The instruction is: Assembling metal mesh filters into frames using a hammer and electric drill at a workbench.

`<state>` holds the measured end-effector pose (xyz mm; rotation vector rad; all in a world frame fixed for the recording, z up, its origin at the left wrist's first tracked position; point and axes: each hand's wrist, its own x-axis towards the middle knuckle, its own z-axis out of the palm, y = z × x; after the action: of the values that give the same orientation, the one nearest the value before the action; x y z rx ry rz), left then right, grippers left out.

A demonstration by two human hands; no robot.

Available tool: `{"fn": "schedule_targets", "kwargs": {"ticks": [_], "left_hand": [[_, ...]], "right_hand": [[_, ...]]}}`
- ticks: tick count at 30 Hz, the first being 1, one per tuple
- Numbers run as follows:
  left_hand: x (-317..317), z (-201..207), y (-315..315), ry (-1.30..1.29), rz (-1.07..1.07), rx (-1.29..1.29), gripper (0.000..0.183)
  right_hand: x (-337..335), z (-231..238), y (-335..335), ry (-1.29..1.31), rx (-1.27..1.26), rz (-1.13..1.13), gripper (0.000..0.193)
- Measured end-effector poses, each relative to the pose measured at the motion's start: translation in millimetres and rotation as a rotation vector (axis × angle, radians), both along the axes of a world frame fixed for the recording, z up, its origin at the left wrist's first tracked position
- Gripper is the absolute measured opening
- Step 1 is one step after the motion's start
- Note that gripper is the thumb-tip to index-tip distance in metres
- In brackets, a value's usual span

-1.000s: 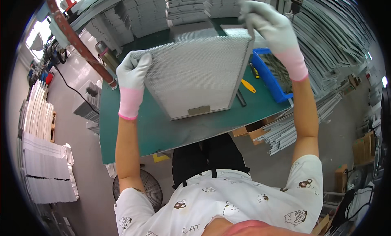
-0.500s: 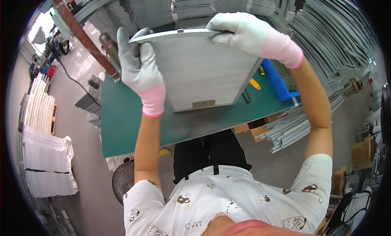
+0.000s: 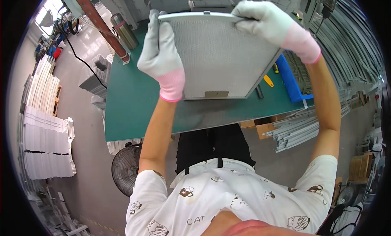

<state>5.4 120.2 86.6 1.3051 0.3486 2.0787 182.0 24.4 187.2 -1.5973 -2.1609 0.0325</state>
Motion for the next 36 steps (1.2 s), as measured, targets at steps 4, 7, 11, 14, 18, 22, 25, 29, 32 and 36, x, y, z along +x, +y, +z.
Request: {"fn": "schedule_targets", "kwargs": {"ticks": [4,7,11,14,18,22,25,29,32,36], "left_hand": [[-16.0,-1.4,16.2,0.061,-0.137,-0.139,0.028],[-21.5,0.7,25.7,-0.028,-0.474,-0.235,0.023],[-35.2,5.2,37.9,-0.028,-0.836,-0.29,0.027],[-35.3,9.9,38.0,0.038,-0.792,-0.259,0.025],[-40.4,9.3,25.2,0.136,-0.543,-0.239,0.025],[-24.1,9.4,7.1,0.225,-0.221,-0.101,0.029],[-15.5,4.5,1.2,0.185,-0.183,-0.063,0.034],[-17.9,0.4,4.3,0.194,-0.171,-0.053,0.035],[-14.5,3.2,3.0,0.176,-0.184,-0.063,0.034],[-7.3,5.9,1.0,0.17,-0.232,-0.038,0.033]], "right_hand": [[-45.5,48.1,0.3,-0.331,-0.224,-0.157,0.026],[-54.6,37.2,15.0,-0.036,-0.067,0.068,0.029],[-50.6,30.6,23.3,-0.148,0.056,0.08,0.031],[-46.1,45.5,21.7,-0.107,-0.098,0.169,0.032],[-54.7,50.2,28.8,-0.142,-0.121,0.224,0.032],[-58.4,57.7,31.8,-0.409,-0.163,0.189,0.03],[-52.2,55.7,33.1,-0.403,-0.137,0.231,0.03],[-56.1,51.3,43.2,-0.446,-0.142,0.163,0.03],[-56.7,55.9,32.3,-0.424,-0.157,0.139,0.031],[-57.2,57.9,20.4,-0.464,-0.119,-0.007,0.031]]}}
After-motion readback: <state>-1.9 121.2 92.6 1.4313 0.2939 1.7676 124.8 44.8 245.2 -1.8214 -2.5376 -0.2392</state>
